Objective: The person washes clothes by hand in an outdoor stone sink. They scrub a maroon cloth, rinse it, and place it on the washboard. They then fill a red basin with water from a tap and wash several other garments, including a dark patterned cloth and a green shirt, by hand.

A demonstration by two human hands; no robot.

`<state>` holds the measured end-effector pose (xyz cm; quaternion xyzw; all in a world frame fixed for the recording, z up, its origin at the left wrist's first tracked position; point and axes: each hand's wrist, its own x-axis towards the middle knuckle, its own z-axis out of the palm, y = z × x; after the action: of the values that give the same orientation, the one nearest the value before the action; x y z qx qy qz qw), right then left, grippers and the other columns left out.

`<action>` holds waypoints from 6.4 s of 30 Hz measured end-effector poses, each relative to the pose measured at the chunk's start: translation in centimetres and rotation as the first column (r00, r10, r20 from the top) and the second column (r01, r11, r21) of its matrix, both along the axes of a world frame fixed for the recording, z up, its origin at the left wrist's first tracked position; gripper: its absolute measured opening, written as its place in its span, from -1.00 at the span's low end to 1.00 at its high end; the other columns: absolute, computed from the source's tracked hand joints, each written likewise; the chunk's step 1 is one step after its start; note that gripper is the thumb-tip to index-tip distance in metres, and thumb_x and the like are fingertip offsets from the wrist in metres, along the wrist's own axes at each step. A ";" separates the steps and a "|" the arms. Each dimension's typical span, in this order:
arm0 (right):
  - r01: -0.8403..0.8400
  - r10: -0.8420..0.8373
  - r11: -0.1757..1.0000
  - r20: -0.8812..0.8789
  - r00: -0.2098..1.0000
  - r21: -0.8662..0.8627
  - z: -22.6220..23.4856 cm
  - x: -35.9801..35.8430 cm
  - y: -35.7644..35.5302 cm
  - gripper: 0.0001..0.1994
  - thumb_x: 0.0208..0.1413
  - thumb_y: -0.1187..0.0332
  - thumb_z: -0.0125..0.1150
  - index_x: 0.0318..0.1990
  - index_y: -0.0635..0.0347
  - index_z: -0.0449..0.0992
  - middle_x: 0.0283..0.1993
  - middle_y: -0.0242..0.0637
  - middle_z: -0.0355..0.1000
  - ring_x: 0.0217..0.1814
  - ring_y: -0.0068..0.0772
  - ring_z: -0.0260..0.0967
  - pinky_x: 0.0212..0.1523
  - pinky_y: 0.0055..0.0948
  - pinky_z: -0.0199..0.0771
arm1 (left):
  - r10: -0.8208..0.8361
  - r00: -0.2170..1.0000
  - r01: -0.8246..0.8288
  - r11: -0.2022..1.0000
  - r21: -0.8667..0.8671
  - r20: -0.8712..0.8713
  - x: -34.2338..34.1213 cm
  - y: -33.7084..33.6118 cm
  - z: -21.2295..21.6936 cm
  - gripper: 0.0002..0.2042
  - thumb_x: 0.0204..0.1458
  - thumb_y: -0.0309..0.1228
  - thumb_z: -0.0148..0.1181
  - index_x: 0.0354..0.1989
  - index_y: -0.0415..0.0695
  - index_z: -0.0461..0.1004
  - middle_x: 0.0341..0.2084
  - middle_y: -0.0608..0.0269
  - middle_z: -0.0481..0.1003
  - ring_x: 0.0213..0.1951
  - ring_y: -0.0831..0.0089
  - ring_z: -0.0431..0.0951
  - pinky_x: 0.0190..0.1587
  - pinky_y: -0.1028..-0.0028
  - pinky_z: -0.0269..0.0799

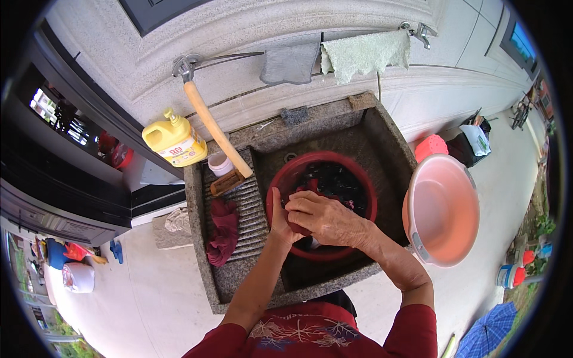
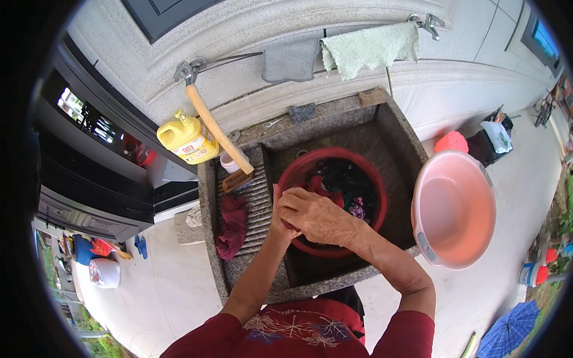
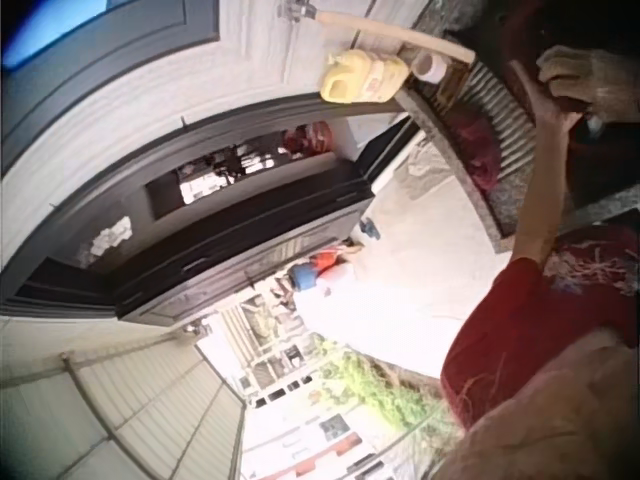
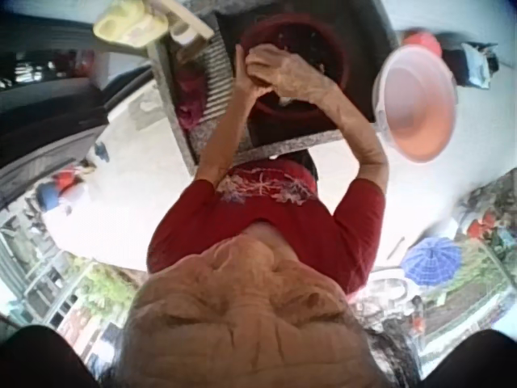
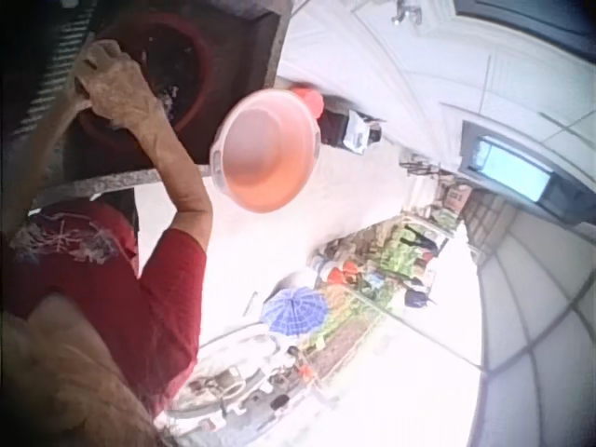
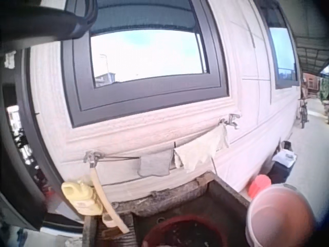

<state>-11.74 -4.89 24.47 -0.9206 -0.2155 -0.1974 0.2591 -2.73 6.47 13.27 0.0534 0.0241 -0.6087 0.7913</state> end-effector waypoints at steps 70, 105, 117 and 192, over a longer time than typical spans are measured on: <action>0.639 -0.703 0.351 -0.259 0.663 0.684 -5.1 -3.7 0.0 -0.91 0.04 0.57 0.11 -0.44 0.26 0.33 -0.44 -0.26 0.40 -0.43 -0.52 0.38 -0.34 -0.56 0.39 | 0.070 0.996 -0.040 0.902 0.429 -0.054 -3.6 -2.5 0.9 -0.88 0.02 -0.35 0.15 -0.35 -0.11 0.49 -0.25 0.20 0.50 -0.16 0.37 0.48 -0.07 0.28 0.42; 0.689 -0.688 0.722 0.036 0.725 -0.057 -8.1 -4.5 -0.5 -0.40 -0.19 0.43 0.24 0.13 0.07 0.25 0.19 -0.03 0.10 0.18 0.11 0.11 0.09 -0.11 0.23 | 0.146 0.983 -0.014 0.655 0.756 -0.109 -0.3 -5.0 -0.4 -0.80 -0.04 -0.32 0.27 -0.49 -0.10 0.38 -0.53 0.28 0.41 -0.36 0.39 0.46 -0.23 0.26 0.49; 0.689 -0.669 0.725 0.261 0.696 0.020 -10.3 -5.9 -2.9 -0.37 -0.24 0.53 0.23 0.11 -0.02 0.27 0.02 0.01 0.25 -0.24 -0.15 0.39 -0.39 -0.37 0.52 | 0.140 0.988 -0.145 0.744 0.652 0.060 -4.3 -3.8 1.9 -0.90 -0.03 -0.41 0.22 -0.44 -0.09 0.41 -0.49 0.29 0.45 -0.36 0.41 0.51 -0.20 0.33 0.50; 0.367 -0.184 0.470 -0.317 0.930 0.803 -8.8 0.6 -4.2 -0.75 -0.27 0.36 0.38 -0.38 0.21 0.51 -0.29 -0.28 0.33 -0.24 -0.44 0.26 -0.21 -0.48 0.30 | -0.276 0.961 0.257 0.896 0.363 0.000 -3.6 -2.2 2.2 -0.83 0.00 -0.34 0.11 -0.35 -0.19 0.37 -0.59 0.27 0.40 -0.55 0.49 0.47 -0.40 0.33 0.53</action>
<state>-11.18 -9.08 15.65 -0.7110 0.0857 -0.2293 0.6592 -6.34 4.24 15.42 0.2158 0.1072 -0.6949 0.6776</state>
